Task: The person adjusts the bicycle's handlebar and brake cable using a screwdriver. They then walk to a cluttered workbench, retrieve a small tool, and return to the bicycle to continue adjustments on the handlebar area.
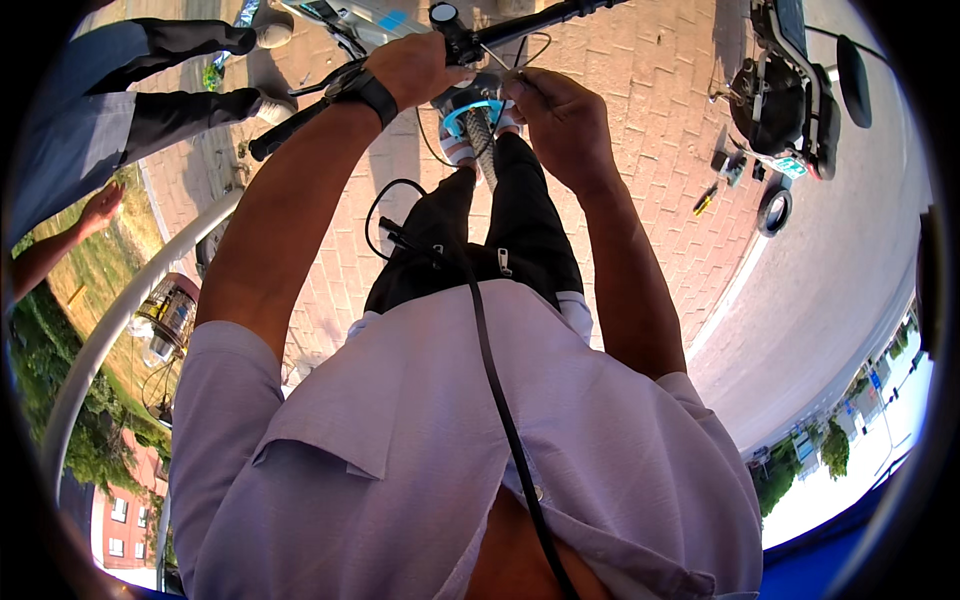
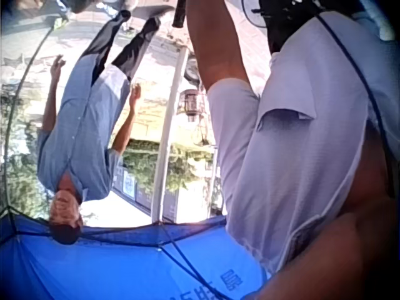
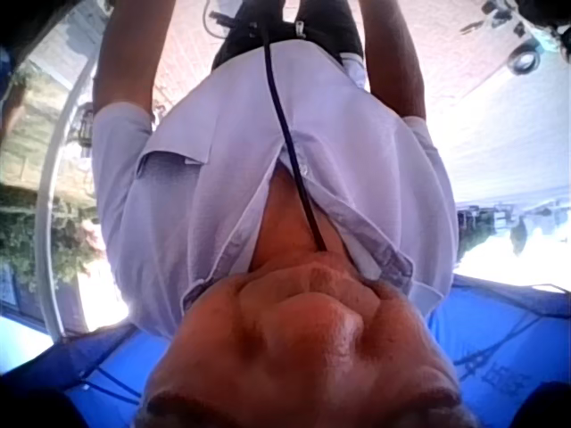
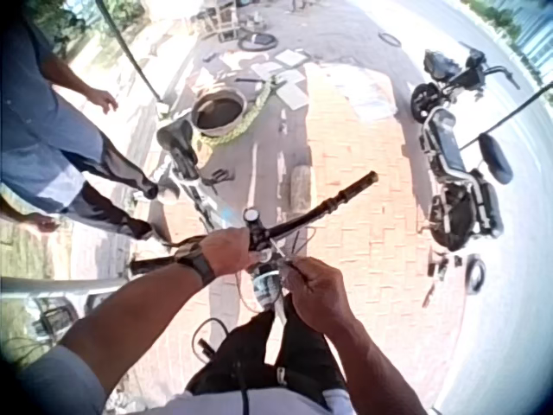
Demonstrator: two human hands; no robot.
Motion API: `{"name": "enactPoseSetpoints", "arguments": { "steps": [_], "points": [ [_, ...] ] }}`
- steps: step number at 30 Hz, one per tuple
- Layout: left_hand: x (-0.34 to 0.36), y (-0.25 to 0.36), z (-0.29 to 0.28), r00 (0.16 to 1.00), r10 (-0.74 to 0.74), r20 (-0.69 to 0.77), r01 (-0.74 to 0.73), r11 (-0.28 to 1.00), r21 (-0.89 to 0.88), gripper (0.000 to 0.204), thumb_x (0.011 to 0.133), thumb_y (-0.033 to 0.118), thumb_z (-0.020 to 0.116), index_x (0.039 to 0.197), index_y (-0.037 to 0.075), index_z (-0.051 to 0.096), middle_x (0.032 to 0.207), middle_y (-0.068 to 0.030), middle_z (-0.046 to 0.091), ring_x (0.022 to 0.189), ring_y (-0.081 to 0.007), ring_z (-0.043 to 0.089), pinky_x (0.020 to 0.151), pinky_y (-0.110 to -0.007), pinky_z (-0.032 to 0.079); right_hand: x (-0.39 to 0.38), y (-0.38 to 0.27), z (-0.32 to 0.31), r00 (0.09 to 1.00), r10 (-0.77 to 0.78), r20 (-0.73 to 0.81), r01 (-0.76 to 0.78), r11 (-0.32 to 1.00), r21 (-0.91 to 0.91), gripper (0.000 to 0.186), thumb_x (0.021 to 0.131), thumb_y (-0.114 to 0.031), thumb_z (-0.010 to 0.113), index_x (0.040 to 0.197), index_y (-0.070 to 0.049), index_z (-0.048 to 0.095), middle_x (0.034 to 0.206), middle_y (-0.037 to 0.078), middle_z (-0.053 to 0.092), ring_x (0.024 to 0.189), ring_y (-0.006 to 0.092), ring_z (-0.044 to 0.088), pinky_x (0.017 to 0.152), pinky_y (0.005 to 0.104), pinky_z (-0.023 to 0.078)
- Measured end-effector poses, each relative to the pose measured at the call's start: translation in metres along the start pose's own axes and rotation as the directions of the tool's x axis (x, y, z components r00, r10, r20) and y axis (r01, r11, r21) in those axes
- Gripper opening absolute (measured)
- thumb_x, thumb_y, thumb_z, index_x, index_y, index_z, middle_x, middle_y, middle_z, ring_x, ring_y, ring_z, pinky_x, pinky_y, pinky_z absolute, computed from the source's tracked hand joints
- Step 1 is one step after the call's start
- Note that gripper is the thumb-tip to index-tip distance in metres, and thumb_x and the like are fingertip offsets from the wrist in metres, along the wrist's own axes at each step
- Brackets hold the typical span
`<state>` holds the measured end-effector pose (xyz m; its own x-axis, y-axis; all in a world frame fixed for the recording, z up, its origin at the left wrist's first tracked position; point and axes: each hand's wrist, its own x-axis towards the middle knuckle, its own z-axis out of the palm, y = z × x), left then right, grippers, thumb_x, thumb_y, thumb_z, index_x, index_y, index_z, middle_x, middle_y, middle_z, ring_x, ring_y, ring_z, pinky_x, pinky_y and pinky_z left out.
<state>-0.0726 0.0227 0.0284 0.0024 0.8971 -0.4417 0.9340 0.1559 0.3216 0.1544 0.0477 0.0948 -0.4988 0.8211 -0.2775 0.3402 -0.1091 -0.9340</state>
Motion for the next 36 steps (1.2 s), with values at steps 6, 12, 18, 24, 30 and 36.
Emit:
{"name": "enactPoseSetpoints", "arguments": {
  "steps": [6, 12, 18, 24, 30, 36],
  "points": [
    [0.001, -0.003, 0.002, 1.0, -0.001, -0.007, 0.001, 1.0, -0.002, 0.063, 0.089, 0.059, 0.067, 0.106, -0.002, 0.066, 0.094, -0.0217, 0.072, 0.089, -0.0377, 0.072, 0.076, -0.047, 0.057, -0.005, 0.011, 0.014, 0.998, -0.055, -0.021, 0.053, 0.997, -0.056, 0.012, 0.092, -0.008, 0.067, 0.1, 0.002, 0.071, 0.082, 0.015, 0.066, 0.069, 0.0248, 0.065, 0.063, 0.0342, 0.05],
    [0.002, -0.002, 0.002, 1.0, 0.021, -0.01, -0.021, 1.0, -0.007, 0.061, 0.09, 0.056, 0.067, 0.106, -0.003, 0.066, 0.094, -0.0215, 0.073, 0.088, -0.0377, 0.072, 0.076, -0.047, 0.057, -0.008, 0.013, 0.014, 0.997, -0.077, 0.001, 0.076, 0.985, -0.157, 0.017, 0.098, -0.009, 0.064, 0.107, 0.003, 0.071, 0.085, 0.01, 0.071, 0.076, 0.0126, 0.069, 0.069, 0.0266, 0.055],
    [0.001, -0.001, -0.002, 1.0, 0.011, 0.007, -0.01, 0.998, -0.058, 0.062, 0.089, 0.058, 0.066, 0.107, -0.002, 0.063, 0.094, -0.0246, 0.071, 0.09, -0.0426, 0.07, 0.078, -0.05, 0.055, -0.01, 0.019, 0.014, 0.989, -0.148, 0.0, 0.146, 0.972, -0.184, 0.016, 0.098, -0.006, 0.062, 0.107, 0.005, 0.071, 0.089, 0.012, 0.072, 0.078, 0.0137, 0.07, 0.07, 0.0287, 0.057],
    [0.0, -0.002, -0.001, 1.0, 0.027, -0.003, -0.027, 1.0, 0.001, 0.065, 0.09, 0.06, 0.065, 0.104, -0.003, 0.062, 0.092, -0.0245, 0.07, 0.088, -0.0419, 0.07, 0.075, -0.05, 0.056, -0.009, 0.017, 0.017, 0.953, -0.303, 0.01, 0.288, 0.895, -0.34, 0.015, 0.094, -0.004, 0.065, 0.105, 0.002, 0.071, 0.092, 0.016, 0.072, 0.077, 0.0214, 0.073, 0.067, 0.0313, 0.057],
    [0.003, -0.003, 0.0, 0.999, 0.04, -0.013, -0.04, 0.999, -0.019, 0.063, 0.089, 0.059, 0.066, 0.103, -0.002, 0.062, 0.09, -0.0242, 0.07, 0.085, -0.0423, 0.07, 0.073, -0.05, 0.056, -0.009, 0.0, 0.019, 0.93, -0.348, 0.118, 0.341, 0.698, -0.63, 0.013, 0.089, -0.006, 0.067, 0.101, -0.003, 0.073, 0.095, 0.017, 0.072, 0.077, 0.0288, 0.072, 0.068, 0.0368, 0.057],
    [0.0, -0.004, -0.001, 0.999, 0.041, -0.032, -0.042, 0.998, -0.043, 0.062, 0.089, 0.057, 0.067, 0.104, -0.003, 0.062, 0.09, -0.0243, 0.07, 0.085, -0.0422, 0.07, 0.073, -0.051, 0.055, -0.001, -0.011, 0.028, 0.926, 0.37, 0.071, -0.375, 0.882, 0.287, 0.022, 0.102, -0.013, 0.053, 0.114, 0.001, 0.065, 0.101, 0.015, 0.073, 0.083, 0.0232, 0.072, 0.067, 0.0334, 0.059]
  ]
}}
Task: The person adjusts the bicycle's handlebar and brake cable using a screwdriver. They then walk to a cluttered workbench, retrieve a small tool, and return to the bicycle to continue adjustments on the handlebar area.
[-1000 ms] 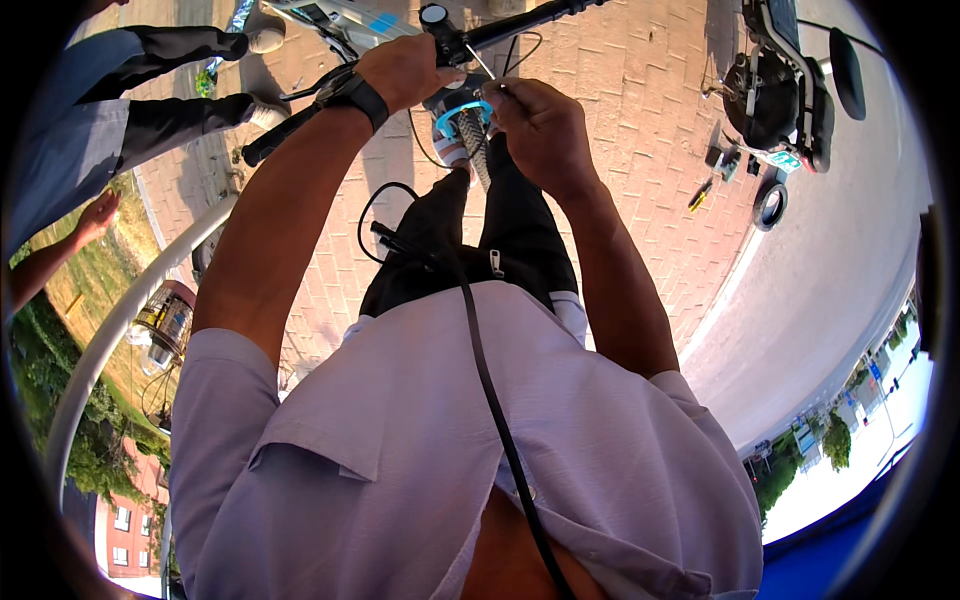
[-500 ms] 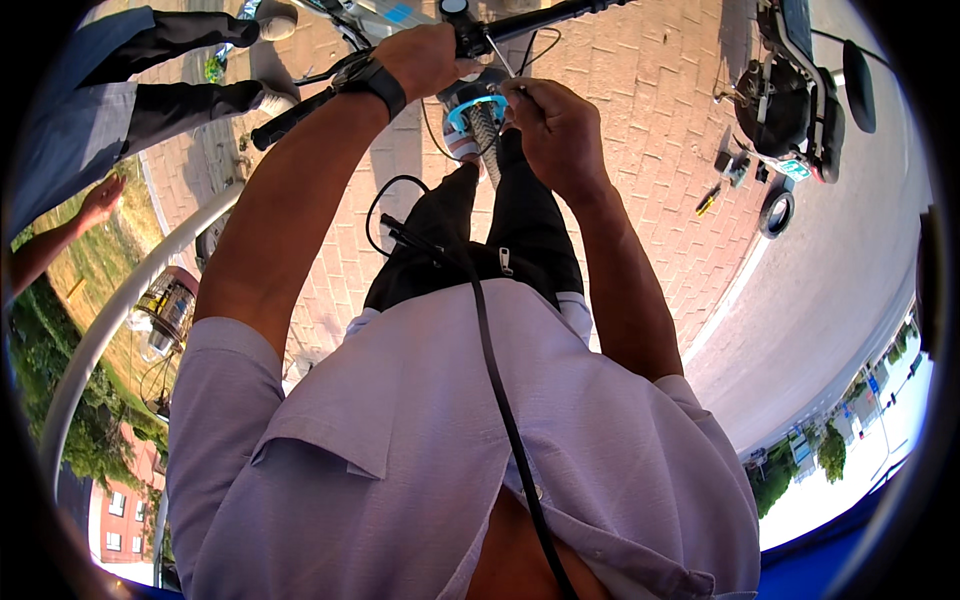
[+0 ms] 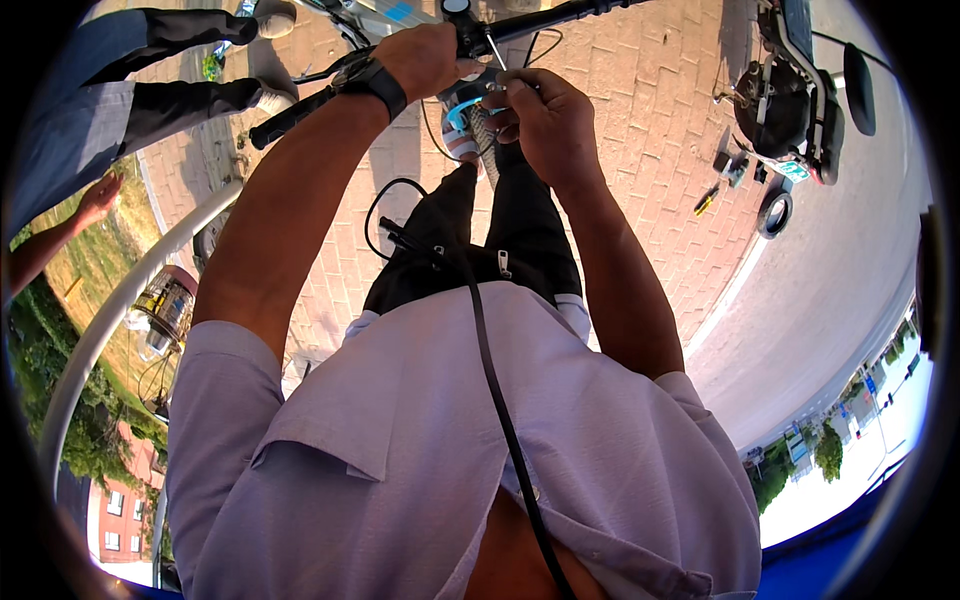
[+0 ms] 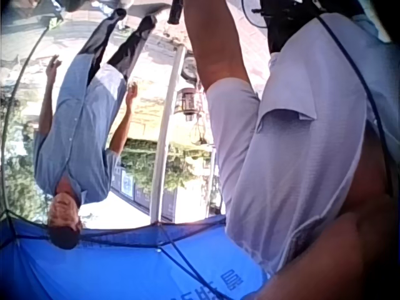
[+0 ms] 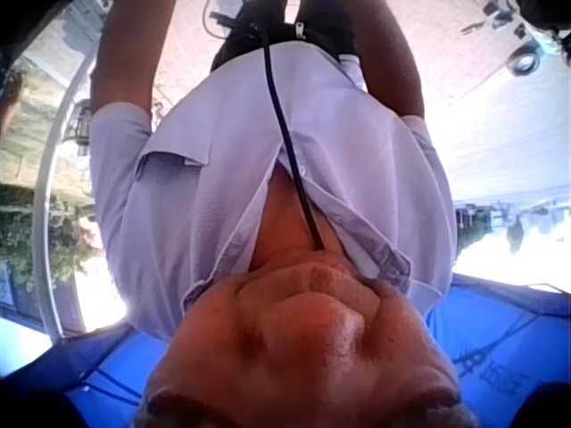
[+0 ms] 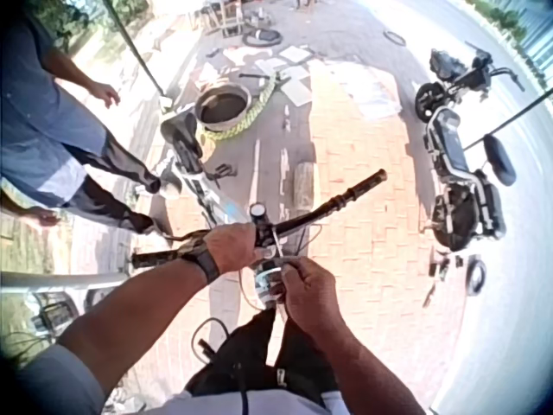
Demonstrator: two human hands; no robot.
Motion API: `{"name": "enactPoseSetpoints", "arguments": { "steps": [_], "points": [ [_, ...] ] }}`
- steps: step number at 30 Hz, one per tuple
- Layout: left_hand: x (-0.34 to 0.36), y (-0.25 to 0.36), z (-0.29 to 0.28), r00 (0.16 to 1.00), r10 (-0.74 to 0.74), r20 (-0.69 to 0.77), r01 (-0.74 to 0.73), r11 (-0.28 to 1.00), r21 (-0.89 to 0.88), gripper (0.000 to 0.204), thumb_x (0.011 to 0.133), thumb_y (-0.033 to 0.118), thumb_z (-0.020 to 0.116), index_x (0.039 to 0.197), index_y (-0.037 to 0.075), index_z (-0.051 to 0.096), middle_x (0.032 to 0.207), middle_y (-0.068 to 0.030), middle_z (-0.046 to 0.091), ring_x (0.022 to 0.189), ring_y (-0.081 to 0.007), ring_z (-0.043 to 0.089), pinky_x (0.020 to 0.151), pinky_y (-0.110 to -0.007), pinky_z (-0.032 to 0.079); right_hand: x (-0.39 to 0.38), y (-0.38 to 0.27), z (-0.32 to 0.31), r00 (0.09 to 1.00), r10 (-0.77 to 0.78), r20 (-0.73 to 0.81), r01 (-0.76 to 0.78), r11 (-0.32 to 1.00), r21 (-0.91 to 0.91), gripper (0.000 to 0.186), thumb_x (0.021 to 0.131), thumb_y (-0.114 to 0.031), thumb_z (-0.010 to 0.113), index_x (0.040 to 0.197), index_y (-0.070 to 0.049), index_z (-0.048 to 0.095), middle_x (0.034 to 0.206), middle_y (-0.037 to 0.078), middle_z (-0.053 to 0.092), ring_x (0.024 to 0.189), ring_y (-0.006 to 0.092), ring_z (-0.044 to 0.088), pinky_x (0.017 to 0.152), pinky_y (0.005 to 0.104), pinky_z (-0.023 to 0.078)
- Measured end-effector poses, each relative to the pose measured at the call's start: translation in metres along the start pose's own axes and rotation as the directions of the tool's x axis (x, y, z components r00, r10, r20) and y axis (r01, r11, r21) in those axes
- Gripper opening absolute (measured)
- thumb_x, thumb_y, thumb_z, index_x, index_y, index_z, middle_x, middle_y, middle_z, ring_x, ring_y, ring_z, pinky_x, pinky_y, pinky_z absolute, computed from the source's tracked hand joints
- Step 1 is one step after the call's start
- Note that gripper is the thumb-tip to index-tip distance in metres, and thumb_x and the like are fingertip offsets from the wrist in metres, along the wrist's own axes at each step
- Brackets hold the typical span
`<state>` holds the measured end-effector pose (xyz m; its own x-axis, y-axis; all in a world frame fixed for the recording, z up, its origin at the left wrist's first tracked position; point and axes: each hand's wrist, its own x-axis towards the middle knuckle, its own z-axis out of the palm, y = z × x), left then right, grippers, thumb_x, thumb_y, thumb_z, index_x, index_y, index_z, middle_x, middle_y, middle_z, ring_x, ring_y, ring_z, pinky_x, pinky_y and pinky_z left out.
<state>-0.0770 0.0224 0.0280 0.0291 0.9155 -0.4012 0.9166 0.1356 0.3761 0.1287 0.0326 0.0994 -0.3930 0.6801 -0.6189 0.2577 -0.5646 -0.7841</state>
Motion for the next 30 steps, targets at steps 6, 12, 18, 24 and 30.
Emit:
{"name": "enactPoseSetpoints", "arguments": {
  "steps": [6, 12, 18, 24, 30],
  "points": [
    [0.002, 0.008, -0.005, 0.995, -0.078, 0.066, 0.077, 0.997, 0.016, 0.058, 0.09, 0.055, 0.069, 0.106, -0.001, 0.066, 0.097, -0.0209, 0.073, 0.091, -0.0366, 0.072, 0.078, -0.046, 0.057, 0.009, 0.037, -0.006, 0.953, 0.094, 0.289, -0.303, 0.366, 0.88, 0.03, 0.106, -0.013, 0.047, 0.131, 0.001, 0.053, 0.108, 0.014, 0.069, 0.086, 0.0171, 0.069, 0.074, 0.028, 0.061],
    [0.002, 0.005, -0.004, 0.992, -0.083, 0.091, 0.087, 0.995, -0.04, 0.057, 0.09, 0.053, 0.068, 0.106, -0.001, 0.063, 0.094, -0.0227, 0.071, 0.092, -0.04, 0.07, 0.078, -0.049, 0.055, 0.006, 0.028, -0.001, 0.995, 0.091, -0.034, -0.087, 0.991, 0.102, 0.024, 0.097, -0.014, 0.061, 0.116, 0.001, 0.062, 0.098, 0.014, 0.069, 0.083, 0.0209, 0.069, 0.07, 0.0344, 0.057],
    [0.001, 0.004, -0.002, 0.993, -0.085, 0.083, 0.088, 0.996, -0.024, 0.054, 0.09, 0.052, 0.068, 0.105, 0.0, 0.063, 0.093, -0.0209, 0.071, 0.091, -0.039, 0.07, 0.079, -0.048, 0.054, 0.007, 0.024, -0.003, 0.902, -0.426, -0.07, 0.196, 0.549, -0.813, 0.022, 0.088, -0.015, 0.068, 0.106, -0.003, 0.071, 0.098, 0.017, 0.07, 0.085, 0.0338, 0.069, 0.073, 0.0436, 0.054],
    [0.0, 0.004, -0.004, 0.994, -0.074, 0.082, 0.077, 0.997, -0.028, 0.053, 0.09, 0.05, 0.069, 0.106, 0.0, 0.063, 0.093, -0.0204, 0.071, 0.09, -0.0386, 0.07, 0.079, -0.048, 0.054, 0.014, 0.022, 0.001, 0.878, -0.479, -0.026, 0.223, 0.454, -0.863, 0.017, 0.091, -0.016, 0.064, 0.099, -0.001, 0.069, 0.086, 0.014, 0.067, 0.082, 0.0332, 0.068, 0.071, 0.0441, 0.053],
    [0.0, 0.003, -0.001, 0.998, -0.054, 0.041, 0.055, 0.998, -0.02, 0.054, 0.089, 0.05, 0.07, 0.106, 0.0, 0.062, 0.092, -0.0214, 0.071, 0.089, -0.0385, 0.07, 0.078, -0.048, 0.054, 0.035, 0.051, -0.019, 0.943, 0.155, 0.296, -0.309, 0.742, 0.595, 0.021, 0.102, -0.018, 0.053, 0.104, 0.002, 0.06, 0.074, 0.003, 0.057, 0.065, 0.0161, 0.057, 0.064, 0.0341, 0.052]
  ]
}}
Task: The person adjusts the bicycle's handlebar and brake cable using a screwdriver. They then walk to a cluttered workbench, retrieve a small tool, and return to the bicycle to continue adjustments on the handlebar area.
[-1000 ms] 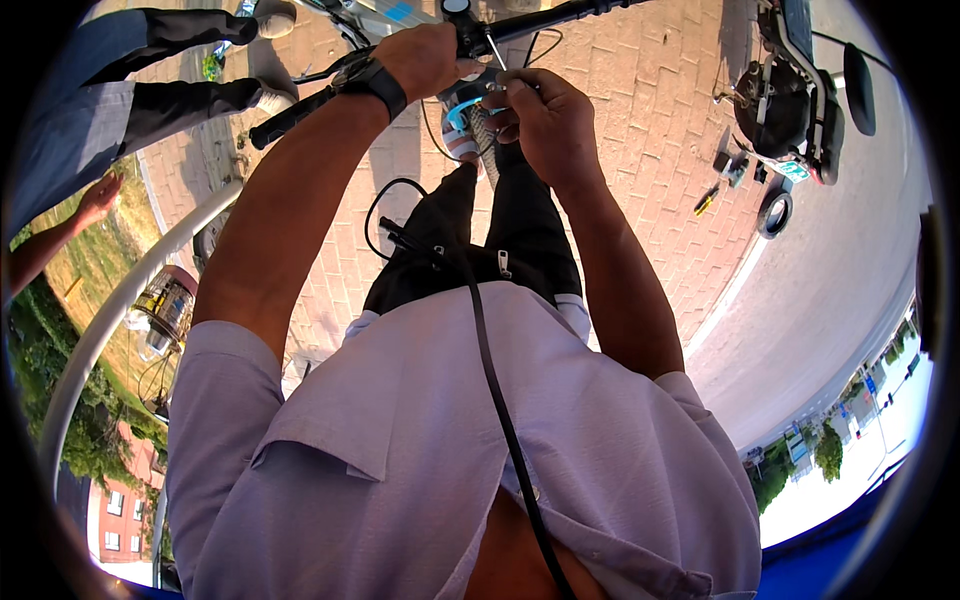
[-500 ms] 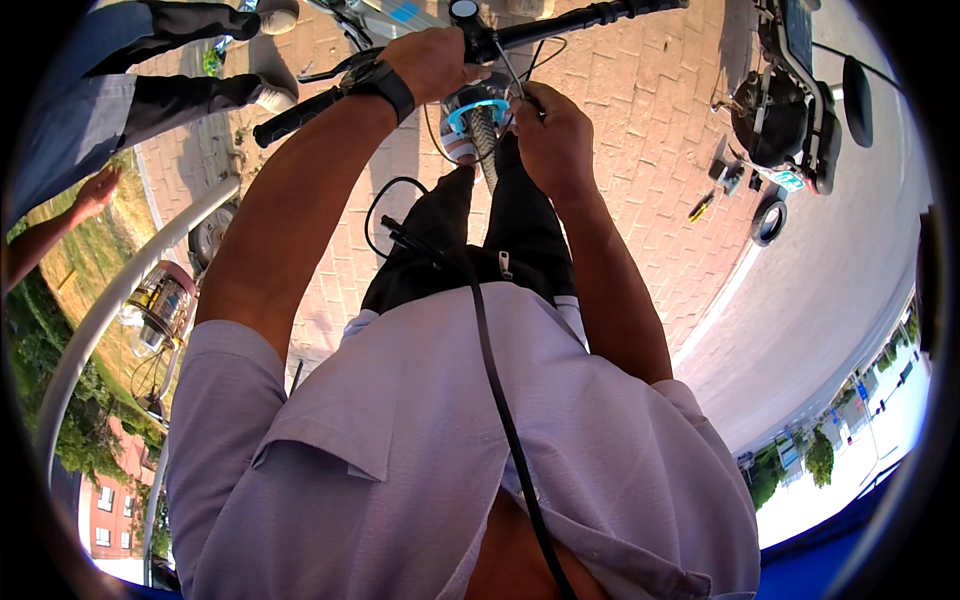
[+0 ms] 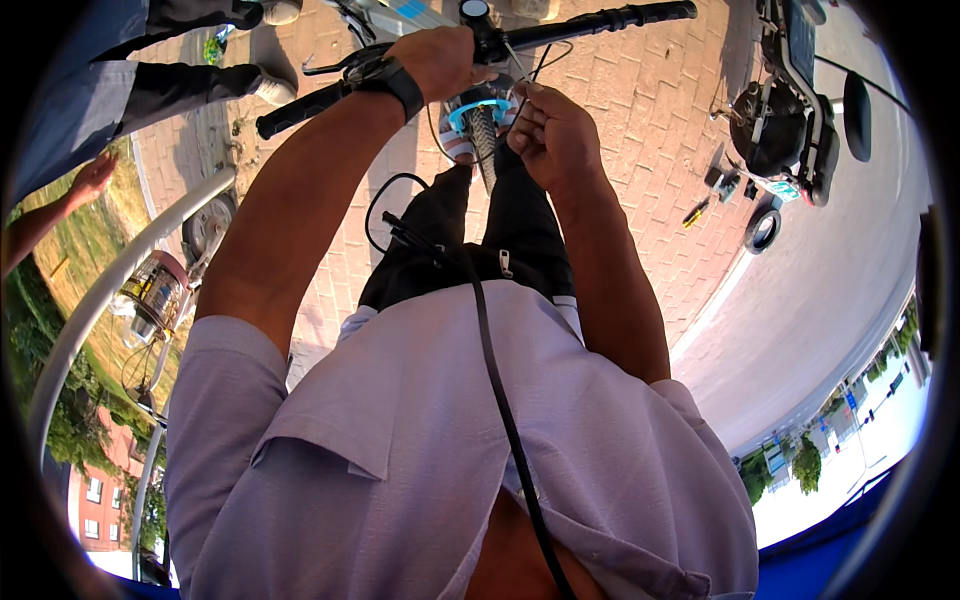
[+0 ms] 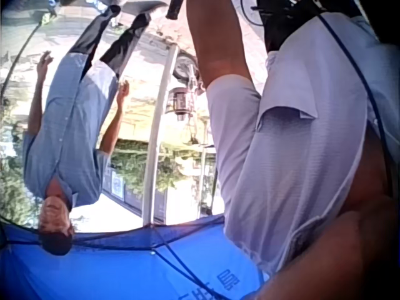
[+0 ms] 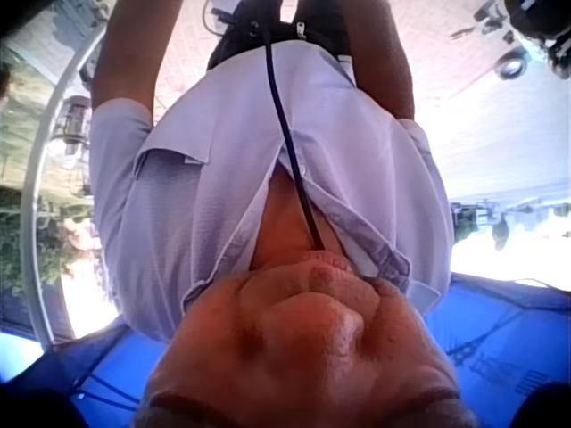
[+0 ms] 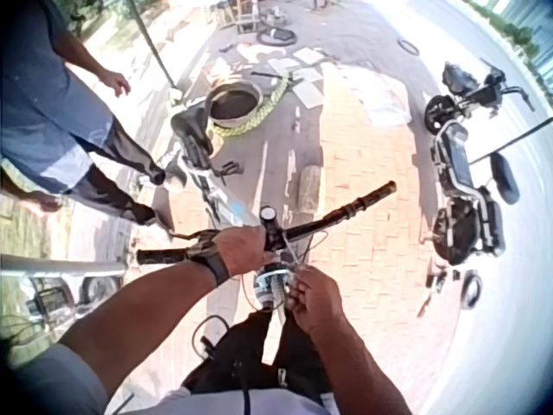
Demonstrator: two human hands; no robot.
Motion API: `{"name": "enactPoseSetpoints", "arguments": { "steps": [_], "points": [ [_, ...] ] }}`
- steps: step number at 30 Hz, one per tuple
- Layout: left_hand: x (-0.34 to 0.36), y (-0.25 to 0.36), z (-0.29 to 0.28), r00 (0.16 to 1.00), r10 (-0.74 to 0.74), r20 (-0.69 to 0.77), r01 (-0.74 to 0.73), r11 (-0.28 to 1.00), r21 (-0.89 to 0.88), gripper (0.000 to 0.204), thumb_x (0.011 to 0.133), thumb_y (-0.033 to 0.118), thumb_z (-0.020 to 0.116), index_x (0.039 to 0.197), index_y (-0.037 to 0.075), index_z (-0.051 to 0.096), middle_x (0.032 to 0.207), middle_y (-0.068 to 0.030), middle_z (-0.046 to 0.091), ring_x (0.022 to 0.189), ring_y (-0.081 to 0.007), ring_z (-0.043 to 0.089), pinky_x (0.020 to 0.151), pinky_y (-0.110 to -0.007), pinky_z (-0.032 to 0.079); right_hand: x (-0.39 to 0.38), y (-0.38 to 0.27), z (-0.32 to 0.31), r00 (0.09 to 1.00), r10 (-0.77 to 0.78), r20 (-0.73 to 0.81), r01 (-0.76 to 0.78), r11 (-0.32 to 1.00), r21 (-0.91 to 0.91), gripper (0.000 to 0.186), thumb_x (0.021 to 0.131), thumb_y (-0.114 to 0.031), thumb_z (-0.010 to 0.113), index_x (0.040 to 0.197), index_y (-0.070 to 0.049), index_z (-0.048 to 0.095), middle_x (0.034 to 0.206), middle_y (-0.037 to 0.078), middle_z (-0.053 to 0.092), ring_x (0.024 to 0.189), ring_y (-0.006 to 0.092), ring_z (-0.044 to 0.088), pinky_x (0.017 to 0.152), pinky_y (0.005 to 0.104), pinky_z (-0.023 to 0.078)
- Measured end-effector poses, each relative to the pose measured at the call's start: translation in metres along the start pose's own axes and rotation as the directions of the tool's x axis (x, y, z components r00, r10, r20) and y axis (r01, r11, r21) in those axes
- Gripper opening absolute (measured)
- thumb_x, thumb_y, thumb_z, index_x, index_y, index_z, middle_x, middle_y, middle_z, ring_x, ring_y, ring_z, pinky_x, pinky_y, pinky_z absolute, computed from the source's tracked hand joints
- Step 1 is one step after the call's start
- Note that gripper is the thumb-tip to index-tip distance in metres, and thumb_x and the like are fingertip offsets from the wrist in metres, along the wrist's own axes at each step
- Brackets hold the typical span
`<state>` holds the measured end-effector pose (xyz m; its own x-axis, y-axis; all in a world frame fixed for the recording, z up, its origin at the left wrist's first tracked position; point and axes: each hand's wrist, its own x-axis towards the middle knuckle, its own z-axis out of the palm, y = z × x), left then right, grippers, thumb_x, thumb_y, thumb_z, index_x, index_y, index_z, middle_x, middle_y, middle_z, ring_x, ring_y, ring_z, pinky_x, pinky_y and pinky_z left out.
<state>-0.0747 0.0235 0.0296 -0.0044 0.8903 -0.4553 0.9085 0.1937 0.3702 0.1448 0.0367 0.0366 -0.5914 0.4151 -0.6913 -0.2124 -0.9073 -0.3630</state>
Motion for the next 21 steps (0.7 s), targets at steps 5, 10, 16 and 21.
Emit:
{"name": "enactPoseSetpoints", "arguments": {
  "steps": [5, 10, 16, 21],
  "points": [
    [-0.002, 0.001, 0.0, 1.0, 0.002, -0.005, -0.002, 1.0, 0.002, 0.056, 0.088, 0.051, 0.071, 0.106, -0.001, 0.061, 0.091, -0.0219, 0.071, 0.088, -0.0387, 0.07, 0.077, -0.047, 0.055, -0.006, 0.005, 0.012, 0.995, 0.102, 0.013, -0.096, 0.881, 0.463, 0.024, 0.104, -0.016, 0.048, 0.116, 0.003, 0.055, 0.075, 0.001, 0.057, 0.064, 0.013, 0.056, 0.065, 0.0303, 0.054],
    [0.0, -0.001, 0.0, 1.0, -0.01, 0.023, 0.01, 1.0, 0.005, 0.056, 0.089, 0.051, 0.071, 0.106, -0.001, 0.062, 0.091, -0.0218, 0.071, 0.088, -0.0389, 0.07, 0.077, -0.047, 0.055, -0.024, -0.016, 0.056, 0.942, -0.029, -0.333, -0.096, 0.931, -0.353, 0.028, 0.104, -0.018, 0.052, 0.117, 0.005, 0.06, 0.077, 0.003, 0.06, 0.074, 0.0157, 0.067, 0.063, 0.0311, 0.057],
    [-0.002, 0.0, 0.001, 1.0, -0.019, 0.006, 0.019, 1.0, -0.019, 0.054, 0.089, 0.05, 0.071, 0.105, -0.001, 0.063, 0.091, -0.0219, 0.071, 0.088, -0.039, 0.071, 0.077, -0.048, 0.055, -0.014, -0.018, 0.047, 0.94, -0.168, -0.298, -0.144, 0.596, -0.79, 0.028, 0.104, -0.018, 0.052, 0.119, 0.002, 0.064, 0.076, 0.002, 0.06, 0.066, 0.0127, 0.066, 0.058, 0.0274, 0.057],
    [-0.002, 0.003, -0.005, 1.0, 0.001, 0.004, -0.001, 1.0, -0.015, 0.055, 0.089, 0.051, 0.07, 0.104, -0.001, 0.063, 0.092, -0.0217, 0.071, 0.088, -0.0388, 0.071, 0.077, -0.047, 0.055, -0.004, -0.019, 0.018, 0.966, 0.259, -0.024, -0.247, 0.943, 0.221, 0.027, 0.105, -0.015, 0.051, 0.122, 0.003, 0.061, 0.073, 0.001, 0.058, 0.059, 0.0122, 0.06, 0.056, 0.0277, 0.056]
  ]
}}
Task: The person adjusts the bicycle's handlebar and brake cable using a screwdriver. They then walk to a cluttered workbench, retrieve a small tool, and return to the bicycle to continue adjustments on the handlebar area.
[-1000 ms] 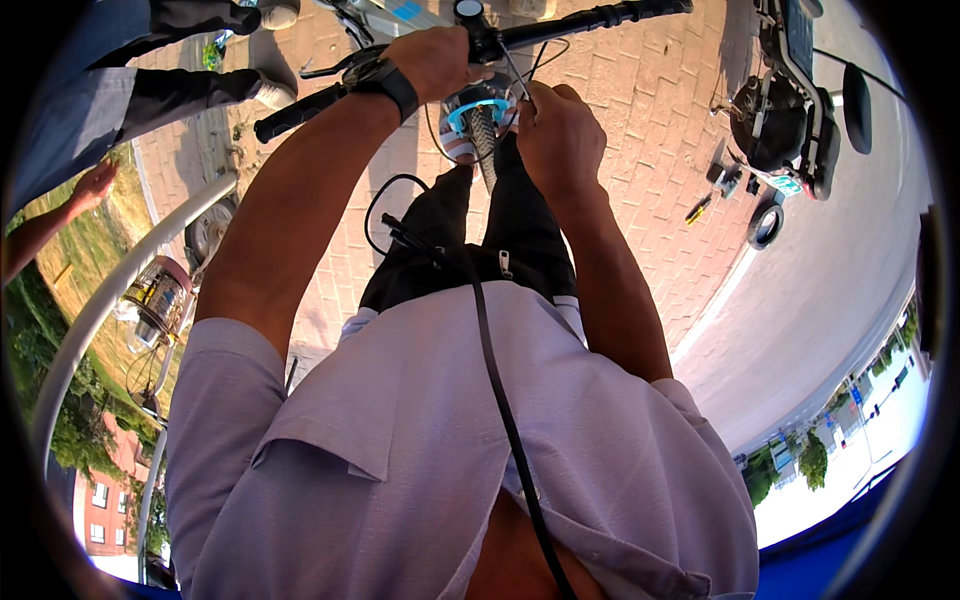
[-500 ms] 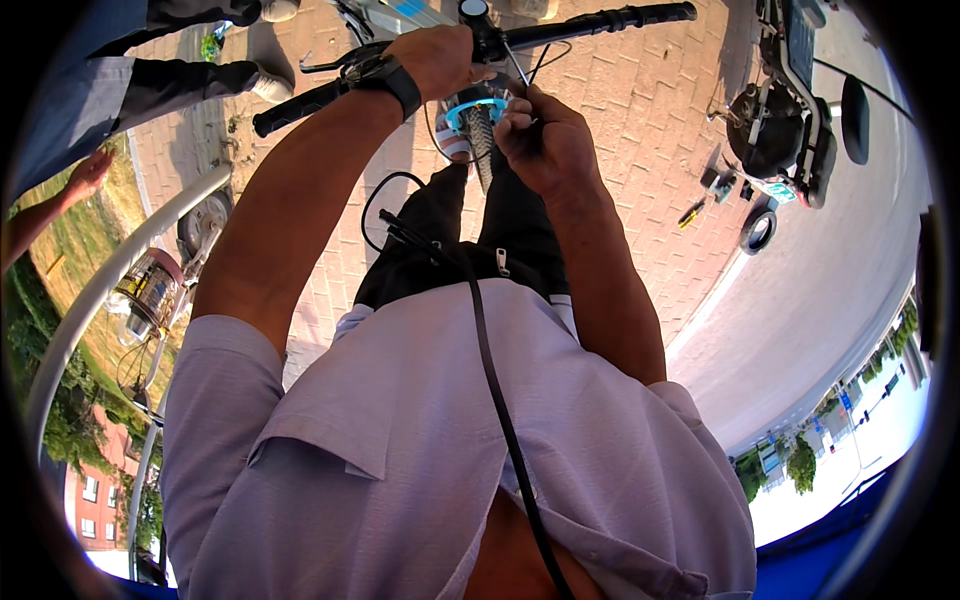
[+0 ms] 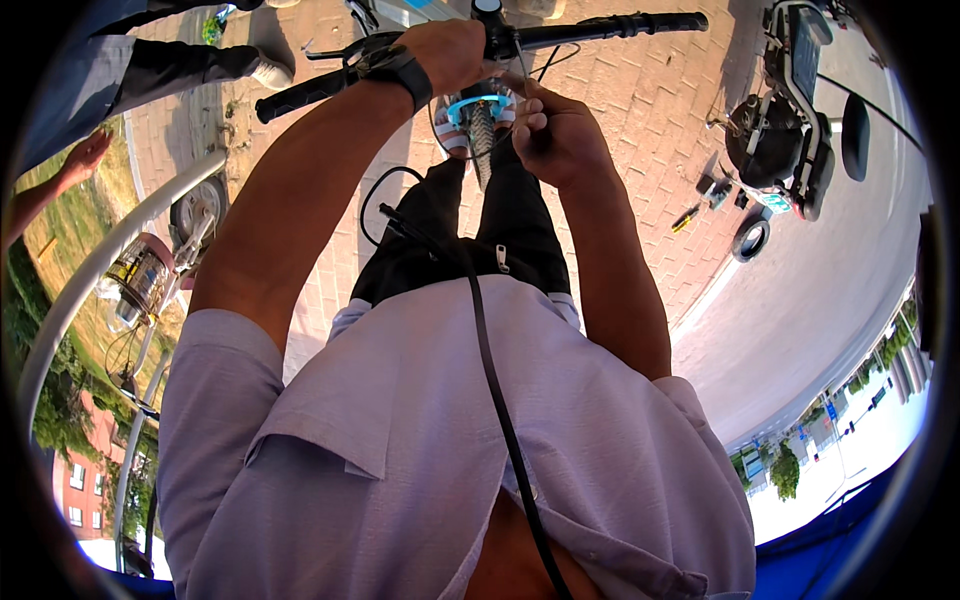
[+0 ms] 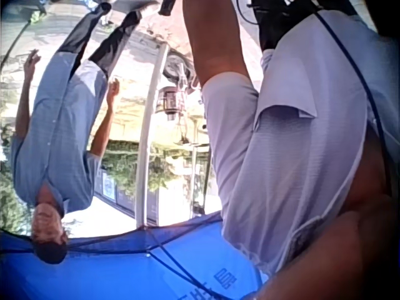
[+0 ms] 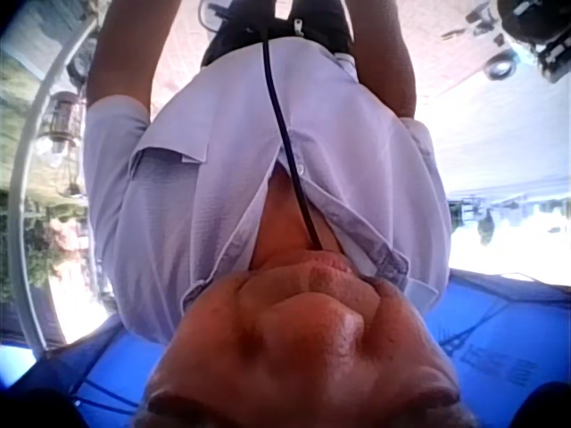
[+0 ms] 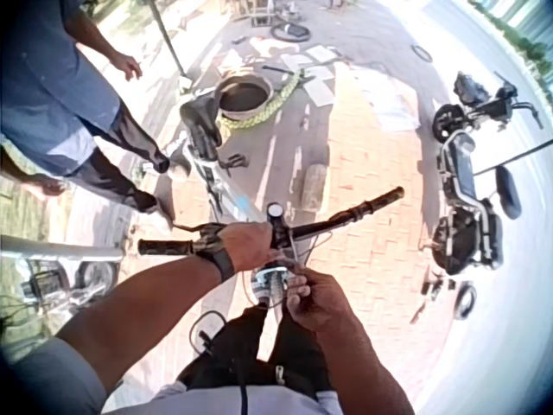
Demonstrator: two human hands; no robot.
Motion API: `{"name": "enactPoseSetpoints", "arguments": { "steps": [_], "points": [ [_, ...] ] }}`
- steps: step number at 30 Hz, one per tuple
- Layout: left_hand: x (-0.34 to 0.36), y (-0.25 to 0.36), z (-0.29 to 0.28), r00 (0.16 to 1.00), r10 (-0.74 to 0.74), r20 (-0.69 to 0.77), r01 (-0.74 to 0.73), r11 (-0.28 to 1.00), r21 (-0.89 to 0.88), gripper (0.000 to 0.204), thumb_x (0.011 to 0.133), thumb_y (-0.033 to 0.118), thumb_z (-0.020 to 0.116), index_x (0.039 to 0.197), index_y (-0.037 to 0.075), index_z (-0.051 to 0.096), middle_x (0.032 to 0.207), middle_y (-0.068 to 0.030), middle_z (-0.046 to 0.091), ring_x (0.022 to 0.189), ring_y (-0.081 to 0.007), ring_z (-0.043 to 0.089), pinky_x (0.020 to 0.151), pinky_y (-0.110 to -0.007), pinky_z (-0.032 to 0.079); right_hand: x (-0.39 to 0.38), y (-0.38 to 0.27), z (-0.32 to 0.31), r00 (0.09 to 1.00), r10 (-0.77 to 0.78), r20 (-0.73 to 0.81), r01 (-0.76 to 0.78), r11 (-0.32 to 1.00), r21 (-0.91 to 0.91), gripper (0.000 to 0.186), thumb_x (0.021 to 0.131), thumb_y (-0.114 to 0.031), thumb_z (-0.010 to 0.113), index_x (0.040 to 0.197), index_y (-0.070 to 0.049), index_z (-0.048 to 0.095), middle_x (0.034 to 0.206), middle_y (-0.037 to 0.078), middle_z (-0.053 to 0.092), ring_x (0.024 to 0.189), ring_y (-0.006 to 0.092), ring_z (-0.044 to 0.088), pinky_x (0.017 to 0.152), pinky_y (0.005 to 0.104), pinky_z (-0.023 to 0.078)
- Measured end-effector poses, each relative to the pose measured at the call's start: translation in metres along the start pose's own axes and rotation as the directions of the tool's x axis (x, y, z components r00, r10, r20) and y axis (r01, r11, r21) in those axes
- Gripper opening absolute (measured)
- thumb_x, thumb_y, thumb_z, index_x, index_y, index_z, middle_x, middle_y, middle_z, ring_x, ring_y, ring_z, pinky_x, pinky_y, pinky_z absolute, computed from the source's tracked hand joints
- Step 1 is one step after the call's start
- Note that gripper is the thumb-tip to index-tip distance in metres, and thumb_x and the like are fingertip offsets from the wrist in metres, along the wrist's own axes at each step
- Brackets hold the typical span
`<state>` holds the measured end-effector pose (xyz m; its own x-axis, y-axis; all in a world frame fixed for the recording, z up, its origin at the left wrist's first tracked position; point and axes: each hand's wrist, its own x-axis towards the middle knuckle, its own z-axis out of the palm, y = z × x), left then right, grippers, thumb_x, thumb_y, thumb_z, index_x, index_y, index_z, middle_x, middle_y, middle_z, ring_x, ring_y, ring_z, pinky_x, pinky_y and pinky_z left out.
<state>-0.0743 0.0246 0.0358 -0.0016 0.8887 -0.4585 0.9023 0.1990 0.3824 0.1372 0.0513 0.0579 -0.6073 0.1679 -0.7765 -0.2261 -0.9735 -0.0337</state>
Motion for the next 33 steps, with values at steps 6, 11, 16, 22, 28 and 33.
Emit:
{"name": "enactPoseSetpoints", "arguments": {
  "steps": [6, 11, 16, 22, 28, 33],
  "points": [
    [-0.001, -0.002, 0.002, 1.0, -0.007, 0.015, 0.006, 1.0, 0.022, 0.055, 0.09, 0.052, 0.069, 0.104, -0.001, 0.062, 0.093, -0.0213, 0.071, 0.088, -0.0386, 0.071, 0.077, -0.047, 0.055, -0.015, 0.0, 0.027, 0.971, -0.227, -0.069, 0.17, 0.869, -0.465, 0.032, 0.101, -0.019, 0.059, 0.123, 0.004, 0.06, 0.079, 0.004, 0.063, 0.067, 0.0146, 0.063, 0.064, 0.0304, 0.057],
    [0.001, -0.005, 0.008, 0.999, 0.02, -0.032, -0.019, 1.0, 0.014, 0.057, 0.089, 0.053, 0.069, 0.103, -0.002, 0.062, 0.091, -0.0222, 0.071, 0.087, -0.0389, 0.07, 0.076, -0.047, 0.055, -0.024, 0.007, 0.03, 0.784, -0.588, 0.199, 0.124, -0.166, -0.978, 0.046, 0.094, -0.018, 0.067, 0.126, 0.012, 0.056, 0.091, 0.014, 0.073, 0.074, 0.0206, 0.071, 0.065, 0.0344, 0.056],
    [-0.002, -0.002, 0.003, 1.0, -0.003, -0.009, 0.003, 1.0, -0.012, 0.056, 0.089, 0.052, 0.069, 0.103, -0.002, 0.063, 0.091, -0.0225, 0.071, 0.088, -0.039, 0.07, 0.077, -0.048, 0.054, -0.026, 0.005, 0.031, 0.81, -0.555, 0.19, 0.109, -0.175, -0.978, 0.031, 0.099, -0.012, 0.058, 0.122, 0.008, 0.062, 0.092, 0.015, 0.073, 0.066, 0.0176, 0.068, 0.063, 0.0319, 0.056],
    [0.005, -0.001, 0.001, 0.999, -0.023, 0.036, 0.023, 1.0, -0.005, 0.053, 0.089, 0.05, 0.07, 0.102, -0.001, 0.063, 0.089, -0.021, 0.071, 0.086, -0.039, 0.07, 0.077, -0.048, 0.054, -0.006, -0.01, -0.017, 0.975, 0.055, 0.216, -0.112, 0.959, 0.259, 0.028, 0.105, -0.011, 0.047, 0.124, 0.003, 0.061, 0.081, 0.006, 0.065, 0.063, 0.008, 0.059, 0.062, 0.023, 0.055],
    [-0.002, 0.001, 0.003, 1.0, -0.003, 0.009, 0.003, 1.0, 0.001, 0.054, 0.09, 0.05, 0.07, 0.106, -0.001, 0.062, 0.091, -0.0211, 0.071, 0.089, -0.0386, 0.07, 0.078, -0.048, 0.054, -0.015, -0.001, 0.005, 0.906, -0.419, 0.063, 0.334, 0.615, -0.714, 0.035, 0.095, -0.012, 0.068, 0.127, 0.001, 0.063, 0.081, 0.005, 0.066, 0.066, 0.0083, 0.058, 0.06, 0.027, 0.051],
    [0.002, -0.005, 0.01, 1.0, 0.005, -0.02, -0.005, 1.0, 0.024, 0.054, 0.089, 0.051, 0.07, 0.105, -0.001, 0.061, 0.092, -0.0212, 0.071, 0.09, -0.0386, 0.07, 0.078, -0.048, 0.054, -0.024, 0.0, 0.011, 0.646, -0.609, 0.461, 0.079, -0.547, -0.833, 0.019, 0.091, -0.018, 0.067, 0.101, -0.002, 0.067, 0.084, 0.017, 0.07, 0.076, 0.0317, 0.069, 0.067, 0.0435, 0.054]
  ]
}}
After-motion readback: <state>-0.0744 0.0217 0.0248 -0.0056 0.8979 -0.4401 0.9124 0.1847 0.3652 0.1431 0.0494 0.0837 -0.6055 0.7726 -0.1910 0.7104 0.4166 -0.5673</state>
